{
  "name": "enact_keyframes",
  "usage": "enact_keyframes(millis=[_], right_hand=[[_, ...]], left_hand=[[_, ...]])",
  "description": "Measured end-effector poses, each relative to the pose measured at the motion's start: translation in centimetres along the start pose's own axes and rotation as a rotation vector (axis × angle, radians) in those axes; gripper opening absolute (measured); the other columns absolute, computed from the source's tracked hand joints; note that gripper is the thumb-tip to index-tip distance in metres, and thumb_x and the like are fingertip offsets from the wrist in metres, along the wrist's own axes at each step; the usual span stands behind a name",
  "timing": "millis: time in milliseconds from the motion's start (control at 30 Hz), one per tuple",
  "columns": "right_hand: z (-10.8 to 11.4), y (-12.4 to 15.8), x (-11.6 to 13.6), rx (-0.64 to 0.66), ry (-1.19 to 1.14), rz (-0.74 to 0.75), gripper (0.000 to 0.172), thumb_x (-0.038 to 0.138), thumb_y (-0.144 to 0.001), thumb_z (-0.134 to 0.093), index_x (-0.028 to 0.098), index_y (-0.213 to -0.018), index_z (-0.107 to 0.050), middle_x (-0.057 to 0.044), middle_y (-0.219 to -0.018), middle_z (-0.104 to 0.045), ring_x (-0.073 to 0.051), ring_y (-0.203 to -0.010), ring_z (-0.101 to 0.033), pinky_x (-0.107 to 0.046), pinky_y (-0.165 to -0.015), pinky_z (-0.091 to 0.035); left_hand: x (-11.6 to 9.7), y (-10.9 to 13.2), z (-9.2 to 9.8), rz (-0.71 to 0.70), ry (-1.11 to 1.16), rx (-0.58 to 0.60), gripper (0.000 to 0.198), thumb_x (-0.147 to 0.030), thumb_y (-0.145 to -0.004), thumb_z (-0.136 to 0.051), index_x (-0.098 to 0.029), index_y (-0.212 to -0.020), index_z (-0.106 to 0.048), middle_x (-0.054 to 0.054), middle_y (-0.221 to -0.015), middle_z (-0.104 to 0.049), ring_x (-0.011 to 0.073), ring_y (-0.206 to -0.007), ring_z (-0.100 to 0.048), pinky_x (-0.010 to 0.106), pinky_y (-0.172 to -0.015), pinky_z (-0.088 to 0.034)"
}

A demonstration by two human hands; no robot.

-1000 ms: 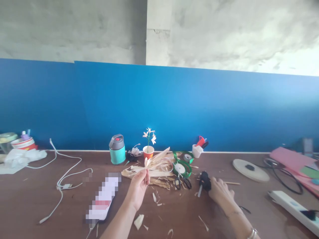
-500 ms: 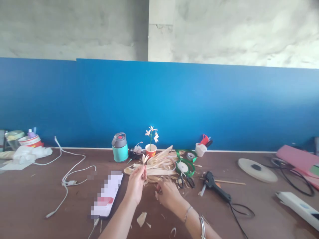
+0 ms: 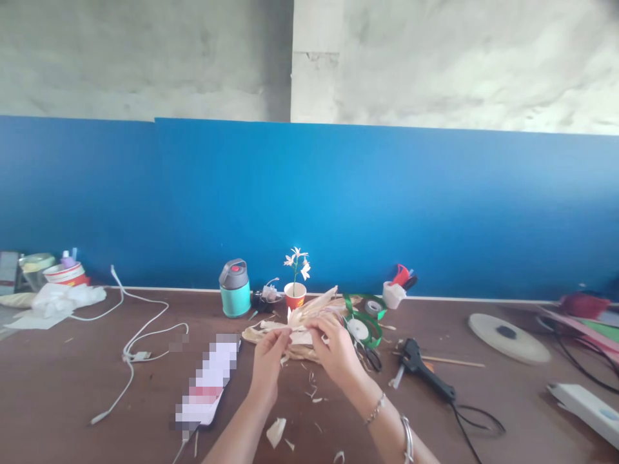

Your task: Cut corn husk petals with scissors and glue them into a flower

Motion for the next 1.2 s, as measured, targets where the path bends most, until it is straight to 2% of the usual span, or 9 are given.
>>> enact_keyframes(millis=[67, 133, 233, 400, 767, 1200], right_hand=[[0.1, -0.4, 0.5, -0.038, -0.009, 0.059, 0.025, 0.008, -0.080, -0.045, 0.019, -0.089, -0.065, -0.007, -0.086, -0.068, -0.020, -0.085, -0.061, -0.031, -0.077, -0.047], [-0.3, -0.5, 0.6, -0.075, -0.004, 0.043, 0.023, 0.009, -0.079, -0.047, 0.019, -0.092, -0.064, -0.006, -0.084, -0.068, -0.019, -0.079, -0.061, -0.031, -0.073, -0.048], [-1.1, -0.2, 0.5, -0.134, 0.004, 0.004, 0.015, 0.012, -0.080, -0.049, 0.019, -0.082, -0.063, -0.005, -0.076, -0.067, -0.018, -0.070, -0.060, -0.029, -0.067, -0.048], [-1.6, 0.1, 0.2, -0.193, 0.012, 0.029, 0.013, 0.012, -0.080, -0.049, 0.019, -0.075, -0.060, -0.004, -0.073, -0.065, -0.018, -0.071, -0.058, -0.029, -0.067, -0.047], [-1.8, 0.3, 0.3, -0.211, 0.026, -0.063, 0.011, 0.013, -0.077, -0.050, 0.019, -0.072, -0.057, -0.003, -0.071, -0.064, -0.016, -0.066, -0.057, -0.027, -0.064, -0.045], [-2.1, 0.4, 0.0, -0.210, 0.023, -0.084, 0.010, 0.014, -0.076, -0.051, 0.019, -0.072, -0.058, -0.003, -0.070, -0.063, -0.017, -0.067, -0.057, -0.028, -0.064, -0.044]], left_hand=[[-0.3, 0.3, -0.2, -0.020, -0.027, 0.005, 0.029, -0.045, -0.071, -0.068, -0.016, -0.069, -0.064, -0.003, -0.058, -0.051, 0.0108, -0.056, -0.042, 0.022, -0.056, -0.032], [-0.5, 0.5, -0.4, -0.024, -0.032, 0.016, 0.031, -0.046, -0.071, -0.067, -0.016, -0.066, -0.063, -0.003, -0.056, -0.049, 0.0110, -0.055, -0.040, 0.022, -0.055, -0.031], [-0.7, 0.7, -0.6, -0.016, -0.036, 0.018, 0.031, -0.046, -0.070, -0.068, -0.016, -0.063, -0.061, -0.004, -0.054, -0.047, 0.0103, -0.052, -0.037, 0.021, -0.053, -0.029], [-0.7, 0.7, -0.7, -0.034, -0.054, 0.002, 0.033, -0.047, -0.068, -0.069, -0.016, -0.062, -0.062, -0.004, -0.054, -0.048, 0.0108, -0.053, -0.038, 0.021, -0.054, -0.029], [-1.2, 1.2, -0.8, -0.019, -0.080, -0.001, 0.033, -0.047, -0.069, -0.067, -0.016, -0.062, -0.063, -0.004, -0.055, -0.048, 0.0115, -0.055, -0.038, 0.021, -0.055, -0.030], [-1.1, 1.1, -0.9, -0.027, -0.081, 0.005, 0.031, -0.046, -0.069, -0.068, -0.016, -0.066, -0.067, -0.002, -0.057, -0.054, 0.0126, -0.057, -0.042, 0.022, -0.057, -0.032]])
Point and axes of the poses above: each hand's wrist, its own y-axis away from the middle knuckle, its own z-axis out of the back of the hand, x = y × z, the point moved 2 cm from there along -y, towards the middle knuckle
